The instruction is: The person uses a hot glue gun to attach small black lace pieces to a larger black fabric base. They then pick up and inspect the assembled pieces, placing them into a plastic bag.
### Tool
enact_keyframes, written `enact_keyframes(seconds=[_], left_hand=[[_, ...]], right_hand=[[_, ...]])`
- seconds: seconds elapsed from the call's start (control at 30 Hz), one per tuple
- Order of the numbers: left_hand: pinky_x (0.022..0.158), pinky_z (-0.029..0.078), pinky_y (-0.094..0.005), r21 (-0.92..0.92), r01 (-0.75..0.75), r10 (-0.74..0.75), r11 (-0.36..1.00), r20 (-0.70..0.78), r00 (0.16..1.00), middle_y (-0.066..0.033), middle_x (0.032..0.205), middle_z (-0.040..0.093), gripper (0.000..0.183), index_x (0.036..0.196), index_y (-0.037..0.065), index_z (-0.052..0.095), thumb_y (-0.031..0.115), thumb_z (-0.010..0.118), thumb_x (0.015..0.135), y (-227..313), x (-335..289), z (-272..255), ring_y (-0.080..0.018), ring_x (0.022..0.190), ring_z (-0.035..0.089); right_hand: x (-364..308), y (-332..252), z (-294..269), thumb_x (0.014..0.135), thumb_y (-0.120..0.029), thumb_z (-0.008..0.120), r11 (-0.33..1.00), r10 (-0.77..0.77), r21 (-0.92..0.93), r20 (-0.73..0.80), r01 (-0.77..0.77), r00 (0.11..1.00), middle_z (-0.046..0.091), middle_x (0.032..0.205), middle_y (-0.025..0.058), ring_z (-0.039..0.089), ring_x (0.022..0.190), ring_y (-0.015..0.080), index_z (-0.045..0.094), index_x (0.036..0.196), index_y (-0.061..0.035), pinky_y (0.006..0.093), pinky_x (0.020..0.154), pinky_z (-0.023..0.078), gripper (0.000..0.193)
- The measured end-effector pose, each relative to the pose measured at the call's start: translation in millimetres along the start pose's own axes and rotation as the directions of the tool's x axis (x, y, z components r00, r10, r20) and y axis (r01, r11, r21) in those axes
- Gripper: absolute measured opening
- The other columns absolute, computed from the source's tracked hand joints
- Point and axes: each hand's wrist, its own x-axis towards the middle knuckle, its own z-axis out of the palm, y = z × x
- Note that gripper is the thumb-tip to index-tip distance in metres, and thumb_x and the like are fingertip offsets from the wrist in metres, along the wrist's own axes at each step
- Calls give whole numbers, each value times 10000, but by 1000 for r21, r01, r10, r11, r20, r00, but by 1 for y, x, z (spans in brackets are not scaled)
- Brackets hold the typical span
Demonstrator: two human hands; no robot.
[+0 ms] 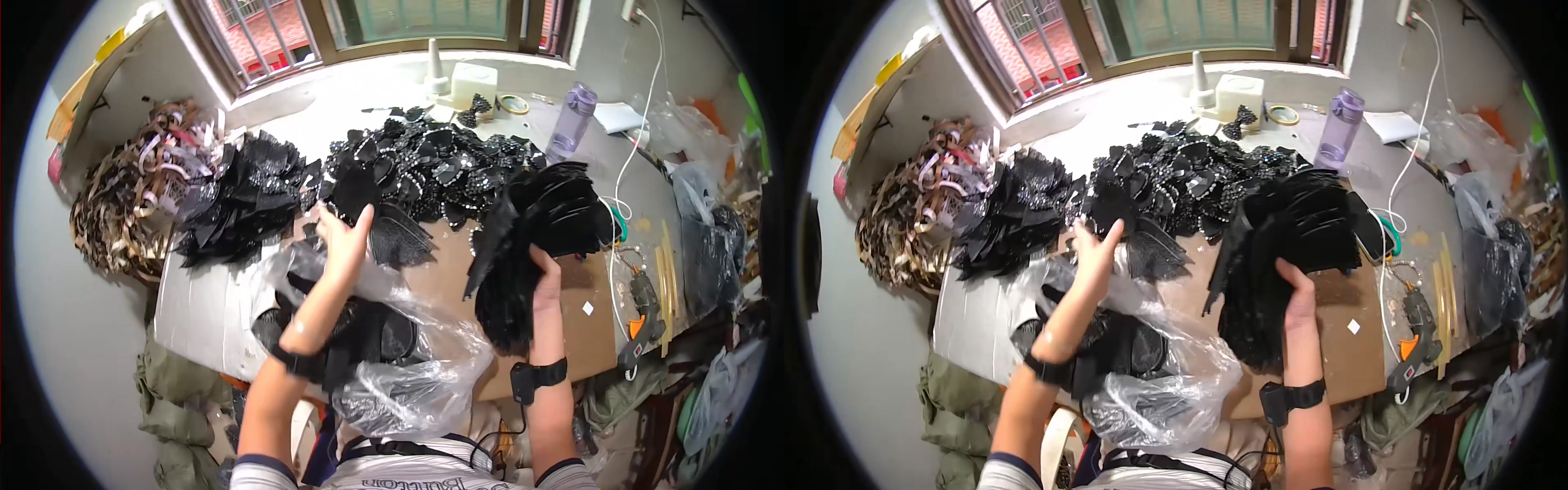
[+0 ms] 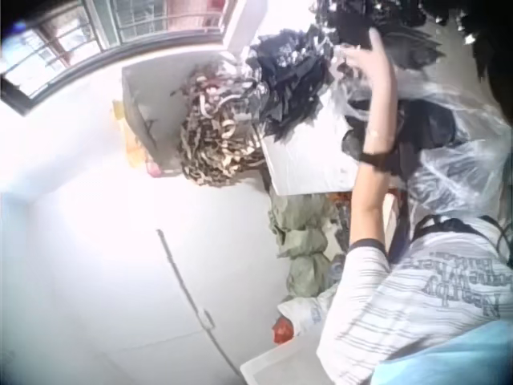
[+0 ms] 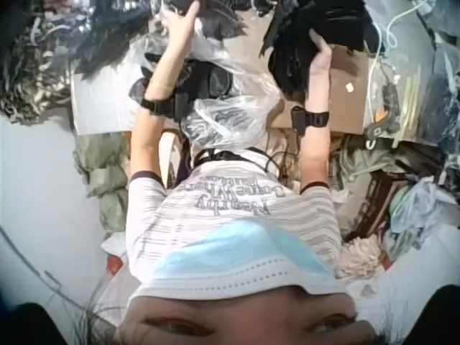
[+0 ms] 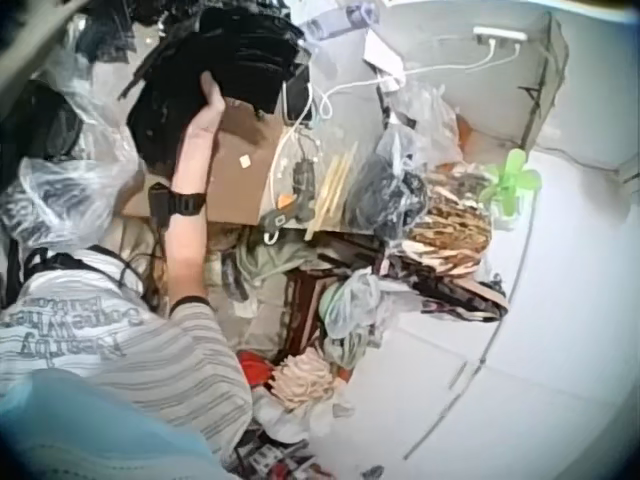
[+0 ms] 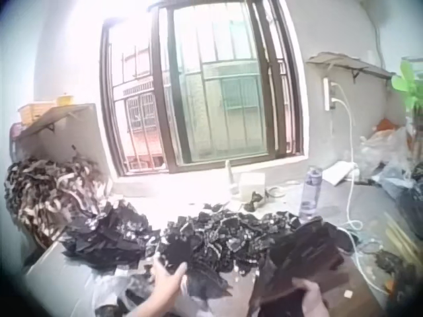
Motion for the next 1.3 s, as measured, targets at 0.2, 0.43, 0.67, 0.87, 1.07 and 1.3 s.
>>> enact_keyframes(seconds=[0.2,0.43,0.67,0.87,1.07,1.3], left_hand=[[1078,323,-401,-439,312,176,843,772,611,-120,1400,454,791,1508,62,212,532,513,947,66,-74,-28,-260,1251,456],[962,449,-260,-412,337,233,847,857,460,-77,1231,616,458,1354,-14,486,256,551,989,70,-69,-21,-109,1107,569],[948,452,-258,-478,330,228,814,786,575,-72,1187,636,403,1321,-9,527,143,593,954,72,-82,-22,-110,1073,583],[891,490,-253,-484,721,86,496,854,513,-100,1089,673,365,1315,-15,497,33,524,954,73,-88,-25,-141,961,641],[779,535,-360,-132,-513,524,848,343,780,-230,1132,633,621,1452,85,345,-92,487,873,80,-102,-34,-313,862,671],[619,450,-268,-178,-252,307,951,637,707,-122,862,627,464,1129,14,678,387,697,852,96,-107,-29,-152,683,588]], right_hand=[[-7,20,23,784,-149,615,963,266,8,143,-270,953,613,1206,190,610,1089,345,511,1282,39,469,1001,470,543],[-9,35,-6,653,21,667,980,192,-90,161,-180,968,602,1230,173,593,1126,343,498,1308,6,463,1026,459,677],[-18,35,7,690,-221,786,975,219,-86,178,-207,959,560,1301,153,562,1182,297,434,1372,-3,422,1051,437,798],[-29,45,34,990,-293,493,990,129,36,191,-138,973,552,1247,121,540,1151,228,327,1441,-44,322,1014,435,542],[-9,35,19,982,-274,515,968,150,103,494,-229,856,575,1151,164,564,1063,283,260,1478,-76,375,959,476,592],[-25,46,8,984,-222,510,981,53,-192,310,7,949,546,1242,154,552,1120,253,339,1432,-48,364,1011,446,510]])
